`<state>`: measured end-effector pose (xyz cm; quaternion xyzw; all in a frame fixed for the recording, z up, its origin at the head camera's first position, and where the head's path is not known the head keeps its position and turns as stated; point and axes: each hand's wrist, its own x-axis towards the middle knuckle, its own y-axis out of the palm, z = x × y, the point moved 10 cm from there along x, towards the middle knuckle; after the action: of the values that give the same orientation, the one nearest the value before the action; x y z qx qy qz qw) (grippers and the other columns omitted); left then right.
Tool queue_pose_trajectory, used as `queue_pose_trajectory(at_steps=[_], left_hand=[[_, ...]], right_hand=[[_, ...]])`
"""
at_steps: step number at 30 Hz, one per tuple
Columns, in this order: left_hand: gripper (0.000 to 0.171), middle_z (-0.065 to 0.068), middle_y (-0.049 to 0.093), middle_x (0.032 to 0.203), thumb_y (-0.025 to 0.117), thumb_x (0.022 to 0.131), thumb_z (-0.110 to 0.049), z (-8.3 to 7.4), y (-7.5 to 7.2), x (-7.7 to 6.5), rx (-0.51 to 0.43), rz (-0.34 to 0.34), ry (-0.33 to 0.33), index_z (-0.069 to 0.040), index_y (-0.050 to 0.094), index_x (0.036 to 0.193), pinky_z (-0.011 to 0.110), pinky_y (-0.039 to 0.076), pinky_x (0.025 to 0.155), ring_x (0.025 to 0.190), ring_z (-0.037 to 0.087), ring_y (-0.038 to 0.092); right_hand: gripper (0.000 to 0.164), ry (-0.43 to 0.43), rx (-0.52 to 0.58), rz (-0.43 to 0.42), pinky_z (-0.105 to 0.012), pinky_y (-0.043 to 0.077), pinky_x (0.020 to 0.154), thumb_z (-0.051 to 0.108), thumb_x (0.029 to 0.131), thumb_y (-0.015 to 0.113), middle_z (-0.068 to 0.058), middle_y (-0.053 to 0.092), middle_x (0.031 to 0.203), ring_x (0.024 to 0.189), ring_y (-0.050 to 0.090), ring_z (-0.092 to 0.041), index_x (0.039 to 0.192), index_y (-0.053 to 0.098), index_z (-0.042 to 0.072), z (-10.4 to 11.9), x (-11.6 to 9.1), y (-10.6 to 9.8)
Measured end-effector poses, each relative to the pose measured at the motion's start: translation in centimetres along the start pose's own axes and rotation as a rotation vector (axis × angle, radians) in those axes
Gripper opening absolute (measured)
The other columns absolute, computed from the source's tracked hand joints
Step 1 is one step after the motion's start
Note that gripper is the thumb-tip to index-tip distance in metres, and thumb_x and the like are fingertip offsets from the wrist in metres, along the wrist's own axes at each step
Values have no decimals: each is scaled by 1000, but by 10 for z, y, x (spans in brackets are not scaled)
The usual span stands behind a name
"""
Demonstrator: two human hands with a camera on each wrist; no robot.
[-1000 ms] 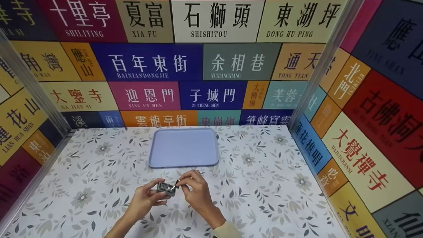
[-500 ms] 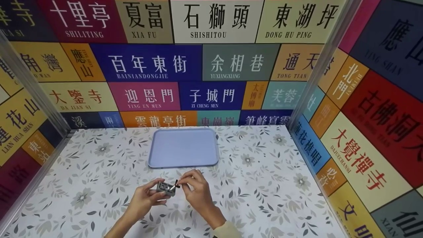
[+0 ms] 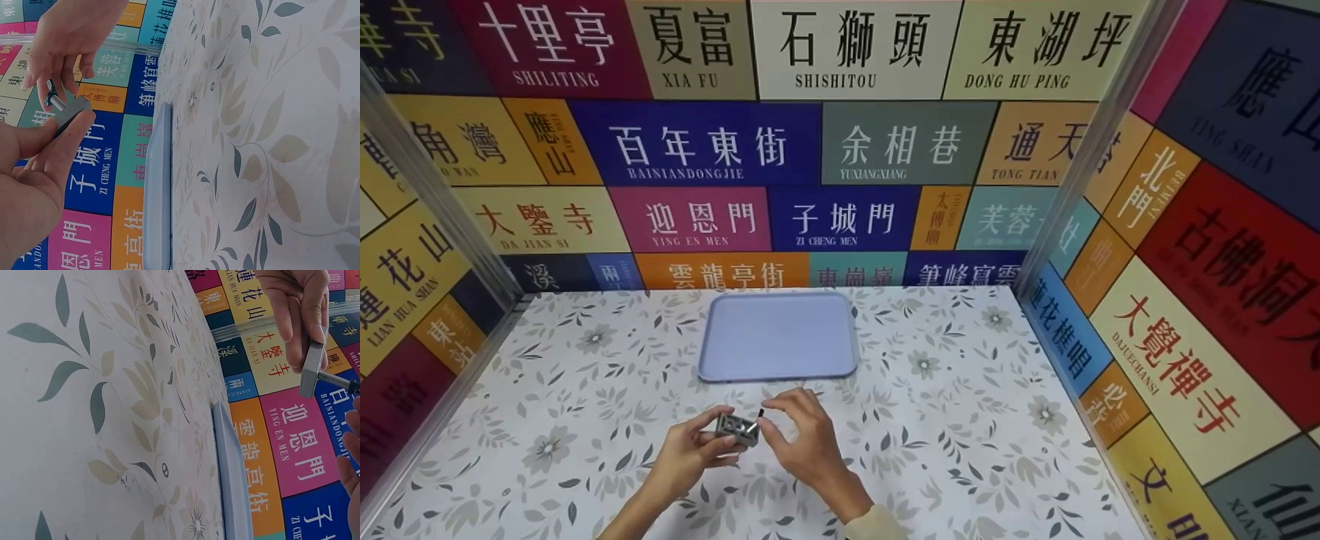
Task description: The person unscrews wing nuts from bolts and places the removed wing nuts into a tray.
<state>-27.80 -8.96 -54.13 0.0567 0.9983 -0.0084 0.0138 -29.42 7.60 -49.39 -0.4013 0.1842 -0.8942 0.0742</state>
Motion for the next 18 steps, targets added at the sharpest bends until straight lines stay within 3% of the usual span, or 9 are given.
queue_pose_trajectory(at_steps=[5, 9, 18], left_hand=[[50, 28, 74, 102, 63, 93, 6, 1, -1, 0, -4, -1, -10, 10, 48, 141, 30, 67, 77, 90, 31, 77], [51, 28, 74, 103, 63, 93, 6, 2, 0, 0, 7, 8, -15, 9, 47, 142, 29, 67, 76, 90, 31, 77], [50, 29, 74, 102, 63, 94, 6, 2, 1, -1, -1, 7, -6, 10, 47, 141, 30, 67, 77, 90, 31, 77]], right_hand=[[35, -84, -2, -22, -25, 55, 74, -4, 84, 73, -6, 67, 107, 100, 61, -20, 114, 72, 15, 9, 2, -1], [33, -99, 10, -24, -28, 56, 73, -9, 82, 71, -11, 66, 106, 100, 61, -24, 110, 72, 10, 11, 2, -1], [33, -192, 46, -68, -20, 56, 85, -19, 77, 71, -9, 66, 99, 94, 62, -23, 99, 75, 6, 19, 3, -2]])
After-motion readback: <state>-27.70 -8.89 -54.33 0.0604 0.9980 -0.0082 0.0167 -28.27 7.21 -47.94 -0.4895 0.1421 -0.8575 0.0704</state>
